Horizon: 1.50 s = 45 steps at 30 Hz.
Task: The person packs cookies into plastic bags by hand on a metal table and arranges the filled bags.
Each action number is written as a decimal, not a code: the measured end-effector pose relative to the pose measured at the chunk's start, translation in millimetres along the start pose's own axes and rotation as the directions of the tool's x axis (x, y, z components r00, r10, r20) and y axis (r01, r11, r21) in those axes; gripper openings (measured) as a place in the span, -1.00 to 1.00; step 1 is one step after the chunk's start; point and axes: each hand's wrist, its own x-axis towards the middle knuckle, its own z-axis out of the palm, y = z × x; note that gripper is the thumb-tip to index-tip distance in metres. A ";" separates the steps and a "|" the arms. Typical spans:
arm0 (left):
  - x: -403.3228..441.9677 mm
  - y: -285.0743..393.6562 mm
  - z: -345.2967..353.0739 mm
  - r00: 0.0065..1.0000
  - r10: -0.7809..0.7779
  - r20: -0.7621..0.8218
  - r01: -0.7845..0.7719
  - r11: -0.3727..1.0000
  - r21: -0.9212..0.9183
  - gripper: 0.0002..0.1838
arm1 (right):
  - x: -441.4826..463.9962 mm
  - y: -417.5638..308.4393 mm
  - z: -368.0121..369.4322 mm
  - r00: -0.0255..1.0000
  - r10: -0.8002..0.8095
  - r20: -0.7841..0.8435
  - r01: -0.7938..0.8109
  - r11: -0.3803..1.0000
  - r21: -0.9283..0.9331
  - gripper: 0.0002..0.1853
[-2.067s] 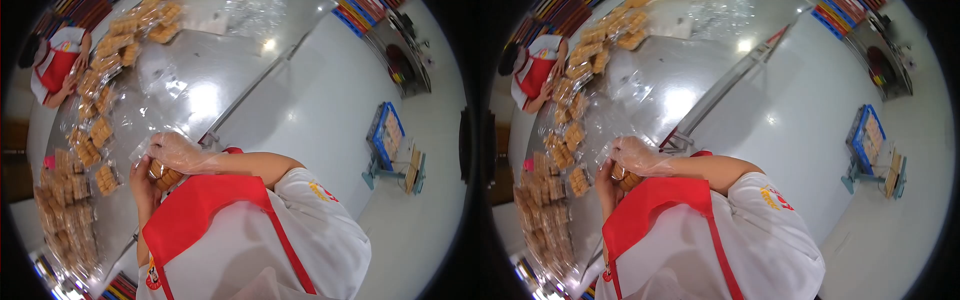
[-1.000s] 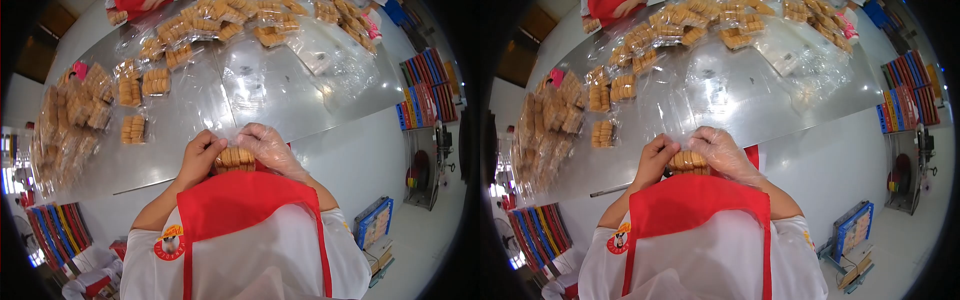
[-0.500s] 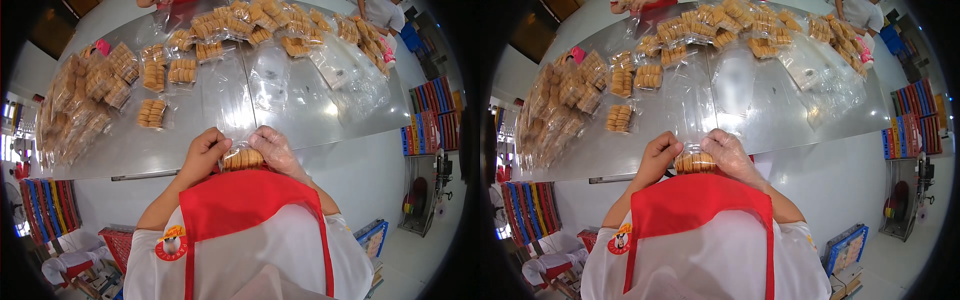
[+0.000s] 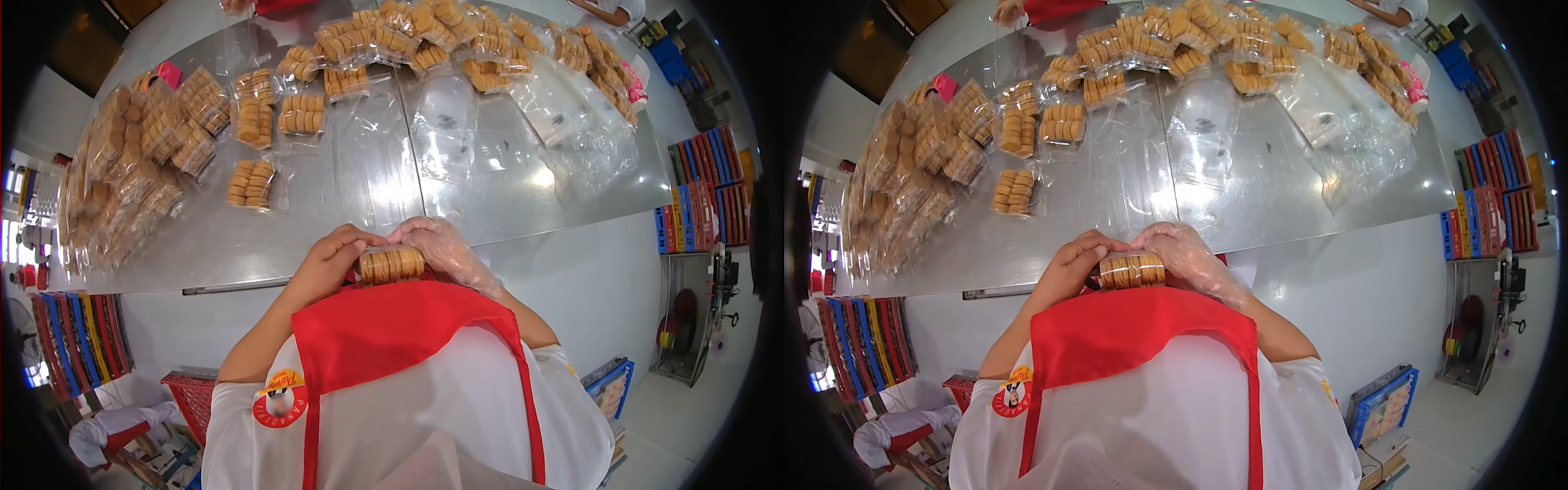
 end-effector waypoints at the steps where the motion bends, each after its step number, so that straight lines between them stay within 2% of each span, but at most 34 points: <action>1: -1.7 1.3 -0.3 0.999 0.048 0.010 -0.049 0.993 0.109 -0.71 | -1.5 0.8 -0.4 1.000 -0.005 -0.002 0.005 1.000 -0.021 -0.78; 3: -5.2 4.0 0.1 0.989 0.137 0.055 -0.147 0.936 0.321 -0.63 | -7.0 5.0 2.4 0.998 -0.014 0.068 0.011 0.999 0.040 -0.75; 6: -9.8 11.7 5.1 0.986 0.131 0.099 -0.163 0.837 0.522 -0.42 | -20.2 7.8 4.6 0.990 -0.012 0.137 0.001 0.997 0.077 -0.70; 9: -11.4 17.5 6.2 0.988 0.088 0.124 -0.143 0.812 0.566 -0.30 | -26.0 9.5 3.7 0.985 0.001 0.172 -0.012 0.998 0.064 -0.63; 12: -13.4 17.2 6.3 0.990 0.035 0.138 -0.116 0.754 0.646 -0.28 | -28.6 12.4 2.5 0.985 0.004 0.172 -0.011 0.999 0.040 -0.60; 16: -14.1 12.8 4.3 0.991 0.100 0.085 -0.131 0.763 0.633 -0.29 | -33.8 8.3 6.9 0.993 0.011 0.121 -0.016 0.999 0.037 -0.54; 18: -13.0 12.6 3.1 0.982 0.187 0.037 -0.170 0.770 0.614 -0.32 | -30.4 3.4 2.7 0.984 -0.109 0.143 0.117 0.992 -0.050 -0.47; 19: -11.6 12.2 1.7 0.991 0.131 0.028 -0.129 0.880 0.458 -0.34 | -28.4 -1.3 1.4 0.973 -0.167 0.157 0.183 0.979 -0.093 -0.44; 20: -9.6 11.7 0.0 0.997 0.073 0.031 -0.079 0.955 0.285 -0.37 | -28.9 -7.5 0.5 0.954 -0.218 0.207 0.228 0.973 -0.023 -0.36; 21: -7.5 10.9 -0.8 0.999 0.017 0.046 -0.022 0.994 0.103 -0.39 | -34.0 -20.6 4.1 0.929 -0.271 0.251 0.268 0.962 0.048 -0.28; 22: -4.5 9.3 0.4 0.997 0.040 0.065 -0.035 0.996 -0.081 -0.42 | -39.5 -29.6 7.5 0.899 -0.327 0.291 0.305 0.945 0.120 -0.19; 24: 3.4 10.5 8.0 0.991 0.096 0.096 -0.045 0.900 -0.434 -0.49 | -44.0 -36.3 16.3 0.831 -0.465 0.306 0.355 0.865 0.354 0.03; 25: 6.0 13.5 14.7 0.990 0.104 0.092 -0.037 0.836 -0.548 -0.50 | -43.7 -37.5 20.9 0.792 -0.532 0.299 0.365 0.806 0.465 0.16; 26: 8.3 17.0 24.0 0.990 0.111 0.088 -0.026 0.756 -0.654 -0.52 | -33.7 -32.2 20.1 0.754 -0.571 0.324 0.421 0.799 0.430 0.25; 27: 10.5 20.1 32.4 0.990 0.115 0.083 -0.014 0.663 -0.748 -0.53 | -25.8 -24.6 20.8 0.753 -0.603 0.262 0.475 0.775 0.417 0.19; 28: 13.1 20.2 38.7 0.992 0.095 0.083 -0.001 0.666 -0.746 -0.51 | -18.6 -17.9 22.3 0.748 -0.633 0.201 0.527 0.750 0.400 0.14; 30: 17.1 18.9 46.0 0.995 0.053 0.081 0.025 0.669 -0.742 -0.47 | -15.8 -12.1 20.9 0.797 -0.597 0.093 0.515 0.751 0.414 0.01; 32: 15.3 18.4 30.3 0.968 -0.084 0.236 0.204 0.812 -0.547 -0.42 | -20.6 -11.6 12.6 0.893 -0.449 0.009 0.388 0.782 0.487 -0.12; 33: 14.4 19.6 20.7 0.941 -0.164 0.297 0.285 0.858 -0.428 -0.40 | -23.3 -11.3 6.9 0.902 -0.432 -0.023 0.367 0.736 0.569 -0.17; 34: 14.3 21.0 17.5 0.983 -0.040 0.177 0.070 0.984 -0.164 -0.41 | -26.8 -10.3 0.0 0.910 -0.411 -0.055 0.346 0.679 0.647 -0.21; 35: 14.1 23.6 14.6 0.995 0.085 0.052 -0.092 0.983 0.161 -0.41 | -29.8 -8.6 -7.3 0.919 -0.386 -0.085 0.325 0.615 0.718 -0.25; 36: 14.6 17.8 17.5 0.925 0.379 -0.043 -0.295 0.783 0.548 -0.41 | -30.6 -4.9 -14.9 0.916 -0.382 -0.122 0.339 0.573 0.746 -0.24; 37: 17.2 11.0 19.5 0.763 0.646 -0.002 -0.345 0.409 0.845 -0.40 | -32.0 -1.7 -21.1 0.914 -0.384 -0.129 0.343 0.563 0.752 -0.23; 38: 27.0 0.6 13.6 0.650 0.746 0.144 -0.427 0.202 0.882 -0.35 | -34.3 2.5 -25.4 0.912 -0.386 -0.138 0.347 0.549 0.760 -0.23; 41: 45.8 -10.9 -3.2 0.559 0.643 0.524 -0.453 -0.293 0.842 -0.37 | -37.0 12.0 -28.9 0.907 -0.394 -0.147 0.357 0.540 0.762 -0.20; 42: 49.6 -8.6 -3.3 0.574 0.613 0.543 -0.445 -0.323 0.835 -0.51 | -37.8 13.7 -29.4 0.904 -0.400 -0.148 0.363 0.540 0.759 -0.19; 45: 60.8 -1.9 -8.2 0.635 0.467 0.615 -0.509 -0.346 0.788 -0.65 | -44.1 14.0 -28.2 0.887 -0.435 -0.155 0.396 0.544 0.739 -0.17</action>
